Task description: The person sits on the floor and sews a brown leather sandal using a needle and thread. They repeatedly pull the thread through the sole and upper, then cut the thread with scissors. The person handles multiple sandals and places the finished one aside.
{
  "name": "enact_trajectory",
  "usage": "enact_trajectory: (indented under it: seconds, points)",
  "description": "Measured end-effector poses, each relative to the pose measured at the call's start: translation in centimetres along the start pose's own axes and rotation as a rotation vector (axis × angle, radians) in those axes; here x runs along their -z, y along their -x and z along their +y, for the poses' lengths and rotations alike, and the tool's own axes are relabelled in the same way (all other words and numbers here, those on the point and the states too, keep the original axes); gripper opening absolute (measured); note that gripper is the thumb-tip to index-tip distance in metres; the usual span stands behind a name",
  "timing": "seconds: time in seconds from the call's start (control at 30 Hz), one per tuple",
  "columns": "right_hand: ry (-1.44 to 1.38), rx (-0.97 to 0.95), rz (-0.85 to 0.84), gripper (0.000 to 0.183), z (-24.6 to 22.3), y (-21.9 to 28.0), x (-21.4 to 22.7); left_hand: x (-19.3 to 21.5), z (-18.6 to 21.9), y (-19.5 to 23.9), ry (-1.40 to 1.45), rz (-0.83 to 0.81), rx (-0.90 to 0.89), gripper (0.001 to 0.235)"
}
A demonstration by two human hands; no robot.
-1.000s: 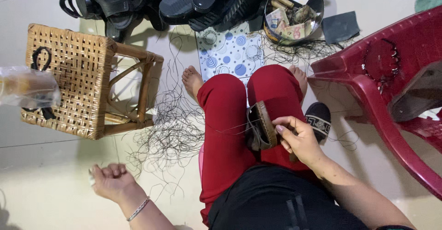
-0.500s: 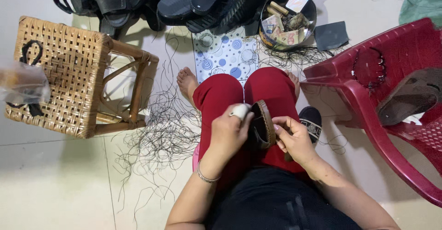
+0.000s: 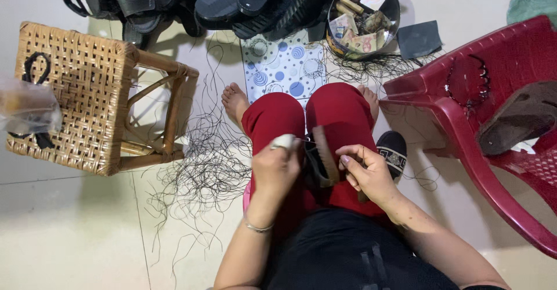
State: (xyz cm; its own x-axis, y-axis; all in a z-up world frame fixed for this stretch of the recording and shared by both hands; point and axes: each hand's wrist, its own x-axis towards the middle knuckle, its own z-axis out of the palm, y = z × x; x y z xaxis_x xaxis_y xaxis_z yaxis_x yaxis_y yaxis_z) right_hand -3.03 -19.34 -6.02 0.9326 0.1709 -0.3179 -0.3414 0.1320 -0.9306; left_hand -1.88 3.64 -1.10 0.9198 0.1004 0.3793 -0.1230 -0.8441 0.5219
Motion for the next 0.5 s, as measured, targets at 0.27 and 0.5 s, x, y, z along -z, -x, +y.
enact_trajectory:
  seconds: [0.27, 0.5]
  points:
    - [-0.054, -0.030, 0.017, 0.020, -1.4, 0.1, -0.4, 4.0, -4.2, 0.5, -0.180, 0.166, -0.051, 0.011]
    - [0.670, 0.541, -0.065, 0.020, -10.7, -0.5, -3.4, 11.3, 6.3, -2.3, 0.894, -0.015, -0.052, 0.014]
